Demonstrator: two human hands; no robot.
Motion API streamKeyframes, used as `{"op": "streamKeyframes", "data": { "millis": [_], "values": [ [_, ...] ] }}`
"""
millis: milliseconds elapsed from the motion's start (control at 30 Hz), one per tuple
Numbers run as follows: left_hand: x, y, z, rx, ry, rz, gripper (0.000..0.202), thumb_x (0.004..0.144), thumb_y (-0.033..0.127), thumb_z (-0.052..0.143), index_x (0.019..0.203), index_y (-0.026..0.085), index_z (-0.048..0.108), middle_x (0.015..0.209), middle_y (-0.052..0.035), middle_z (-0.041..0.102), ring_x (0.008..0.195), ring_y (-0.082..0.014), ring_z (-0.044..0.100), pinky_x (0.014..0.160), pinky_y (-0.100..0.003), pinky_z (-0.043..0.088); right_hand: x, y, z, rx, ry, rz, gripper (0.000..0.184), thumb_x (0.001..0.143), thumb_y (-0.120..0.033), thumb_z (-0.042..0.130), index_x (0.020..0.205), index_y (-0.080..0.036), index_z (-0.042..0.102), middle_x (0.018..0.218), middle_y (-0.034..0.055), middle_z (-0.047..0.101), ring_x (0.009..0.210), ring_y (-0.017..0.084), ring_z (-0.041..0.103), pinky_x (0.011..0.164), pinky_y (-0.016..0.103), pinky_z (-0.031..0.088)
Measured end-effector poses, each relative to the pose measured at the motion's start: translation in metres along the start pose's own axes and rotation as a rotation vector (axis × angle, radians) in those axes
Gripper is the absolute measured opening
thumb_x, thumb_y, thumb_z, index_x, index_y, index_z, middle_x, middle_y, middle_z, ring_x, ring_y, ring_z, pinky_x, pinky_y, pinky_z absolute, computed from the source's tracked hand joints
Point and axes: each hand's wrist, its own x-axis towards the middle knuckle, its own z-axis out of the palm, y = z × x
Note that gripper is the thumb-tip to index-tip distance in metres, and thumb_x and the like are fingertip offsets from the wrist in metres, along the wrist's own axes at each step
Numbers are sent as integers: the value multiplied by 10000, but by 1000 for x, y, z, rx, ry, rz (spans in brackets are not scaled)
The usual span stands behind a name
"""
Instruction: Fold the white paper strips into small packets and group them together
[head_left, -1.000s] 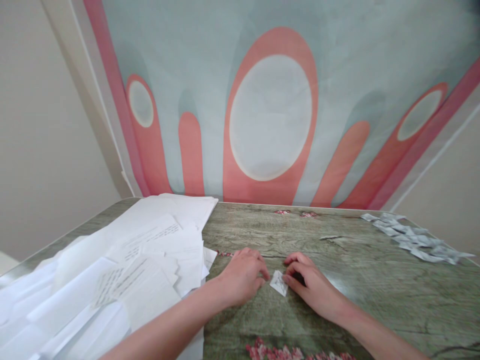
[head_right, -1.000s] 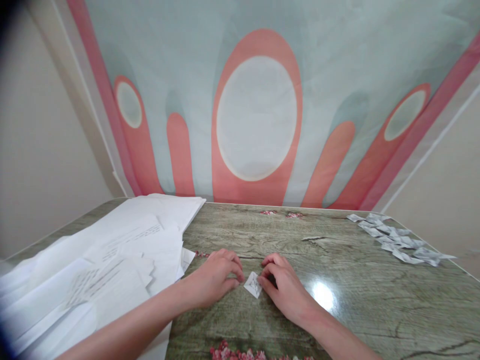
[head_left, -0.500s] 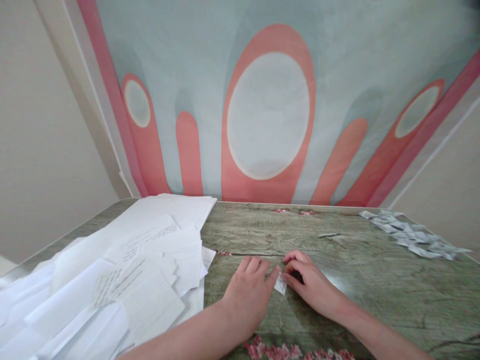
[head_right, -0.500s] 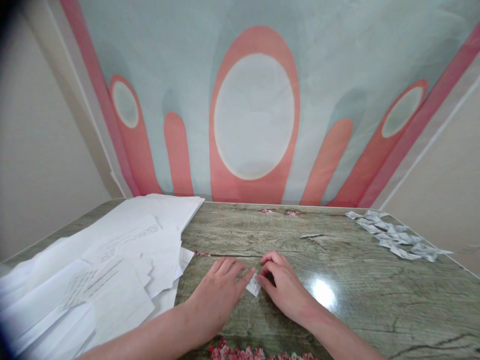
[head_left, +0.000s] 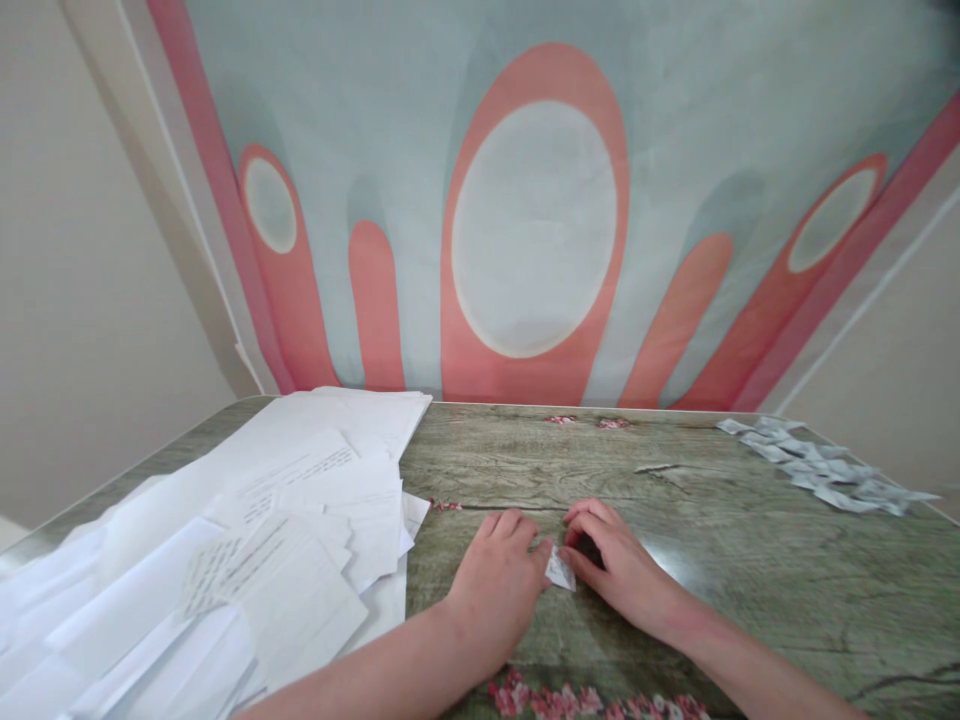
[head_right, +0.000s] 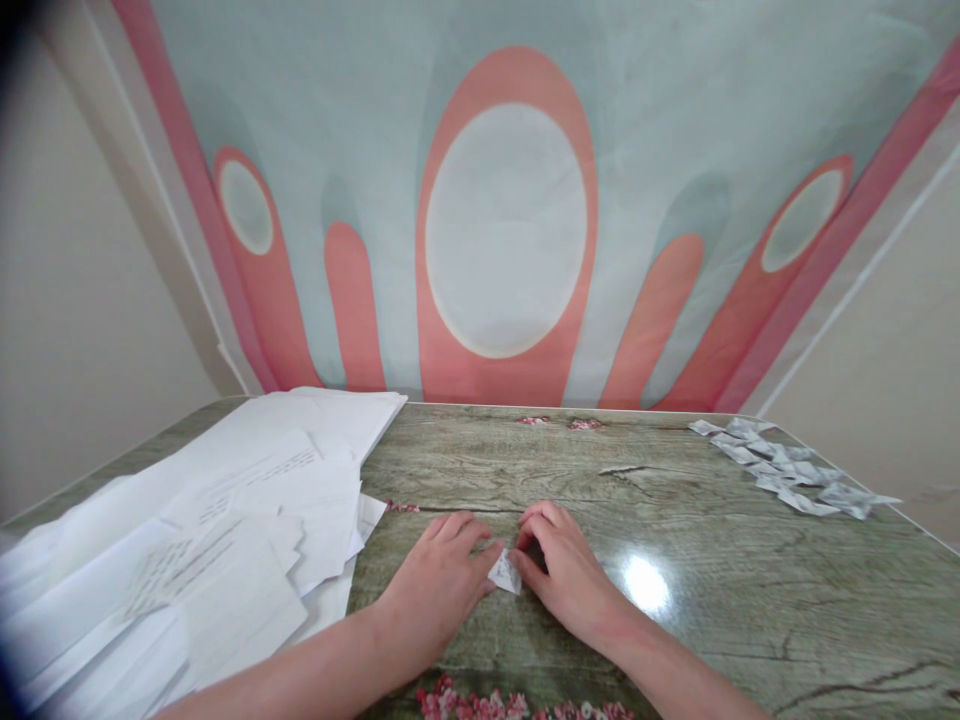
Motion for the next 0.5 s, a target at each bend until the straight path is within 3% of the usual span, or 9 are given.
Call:
{"op": "streamKeyframes", "data": {
  "millis": [200, 500],
  "values": [
    [-2, 2, -4, 19, -9, 49, 185, 868, 180, 488, 1013, 171, 603, 1034, -69, 594, 1050, -235, 461, 898, -361, 352, -2, -1, 1, -12, 28, -12, 39, 813, -223, 547, 776, -213, 541, 948, 53, 532, 918, 210, 508, 798, 365, 437],
    [-1, 0, -2, 10, -1, 55, 160, 852, 189, 531, 974, 175, 634, 1001, -63, 617, 1033, -238, 483, 884, -363, 371, -6, -1, 3, 16, 60, -19, 72, 842, -221, 512, 772, -212, 527, 964, 61, 533, 942, 212, 508, 824, 376, 430]
  ]
}}
